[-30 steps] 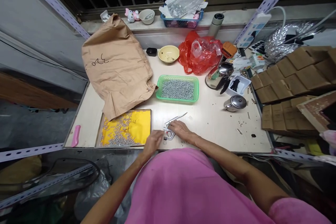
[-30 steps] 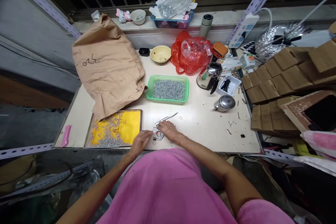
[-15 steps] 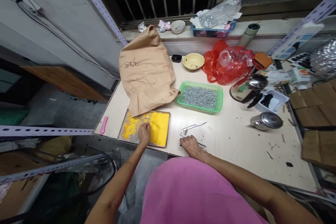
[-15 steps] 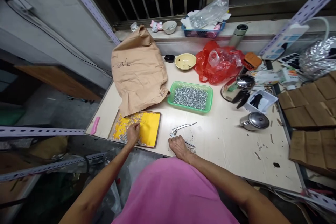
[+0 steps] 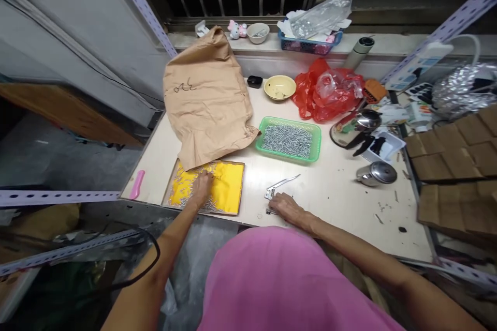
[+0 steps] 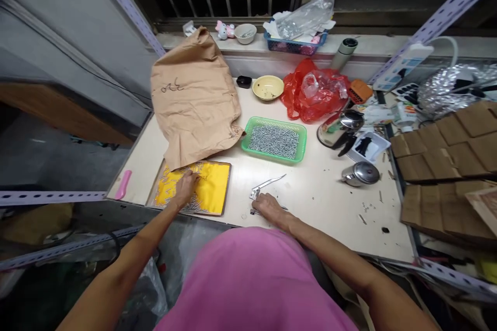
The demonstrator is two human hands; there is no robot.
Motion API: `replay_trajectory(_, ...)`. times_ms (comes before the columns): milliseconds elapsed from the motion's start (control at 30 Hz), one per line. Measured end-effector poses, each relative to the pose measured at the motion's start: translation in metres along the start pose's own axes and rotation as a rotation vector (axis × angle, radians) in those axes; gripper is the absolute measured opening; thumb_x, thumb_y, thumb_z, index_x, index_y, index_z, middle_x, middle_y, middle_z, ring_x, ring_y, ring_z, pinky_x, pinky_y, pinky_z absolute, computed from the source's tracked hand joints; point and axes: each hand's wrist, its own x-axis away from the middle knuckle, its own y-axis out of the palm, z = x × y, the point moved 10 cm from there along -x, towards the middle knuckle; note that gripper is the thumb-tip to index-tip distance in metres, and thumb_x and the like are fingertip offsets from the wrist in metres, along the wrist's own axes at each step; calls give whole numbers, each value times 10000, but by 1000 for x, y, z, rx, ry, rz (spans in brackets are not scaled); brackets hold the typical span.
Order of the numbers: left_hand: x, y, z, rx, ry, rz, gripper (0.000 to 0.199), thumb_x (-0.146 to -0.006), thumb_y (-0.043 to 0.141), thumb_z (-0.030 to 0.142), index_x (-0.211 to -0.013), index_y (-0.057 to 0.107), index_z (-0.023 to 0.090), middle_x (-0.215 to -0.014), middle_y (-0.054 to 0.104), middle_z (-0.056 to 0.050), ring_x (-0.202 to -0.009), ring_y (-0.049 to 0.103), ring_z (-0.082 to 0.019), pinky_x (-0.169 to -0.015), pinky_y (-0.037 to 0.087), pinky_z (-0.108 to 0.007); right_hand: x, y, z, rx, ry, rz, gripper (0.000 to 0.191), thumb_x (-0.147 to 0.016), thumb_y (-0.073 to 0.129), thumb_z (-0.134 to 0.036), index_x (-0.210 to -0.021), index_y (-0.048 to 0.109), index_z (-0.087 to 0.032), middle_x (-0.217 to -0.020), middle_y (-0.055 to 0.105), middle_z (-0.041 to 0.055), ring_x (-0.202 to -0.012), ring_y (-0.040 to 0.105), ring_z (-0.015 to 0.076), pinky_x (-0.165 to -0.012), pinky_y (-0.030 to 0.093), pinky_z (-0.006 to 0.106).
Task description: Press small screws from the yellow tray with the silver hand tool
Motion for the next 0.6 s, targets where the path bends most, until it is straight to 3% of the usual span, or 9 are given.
replay_trajectory(167, -4, -2, 5, 23, 27, 63, 229, -905, 480, 271, -948, 664, 142, -1007, 603, -83, -846, 583, -220, -656, 407, -268, 30, -19, 41, -138, 215, 134, 250, -957, 413, -182, -1126, 596, -200, -1046, 617, 56, -969, 540, 160, -823, 400, 257)
replay_trajectory(300, -1, -3, 10, 112, 29, 73, 216, -893, 476, 276, -900, 653, 152, -979, 624, -90, -801, 593, -207, -645, 408, -270, 46, -3, 58, -10, 368, 24, 319, -897, 446, -83, -1174, 569, -184, -1086, 583, 83, -937, 529, 187, -763, 394, 277)
replay_trajectory(467, -8, -8, 6, 231, -68, 99, 201, -834, 487, 278, -847, 642, 151, -905, 659, -96, -837, 606, -212, -707, 451, -284, 48, -4, 80, 65, 433, -9, 300, -899, 399, -35, -1062, 602, -184, -1056, 585, 94, -972, 507, 204, -784, 366, 297)
replay_trajectory(600, -4, -8, 24, 461, -128, 58, 229, -800, 492, 331, -814, 633, 152, -812, 671, -69, -732, 620, -184, -625, 477, -256, 45, -19, 85, 114, 440, 69, 304, -891, 409, -17, -1073, 593, -176, -1064, 582, 101, -982, 495, 217, -807, 355, 323)
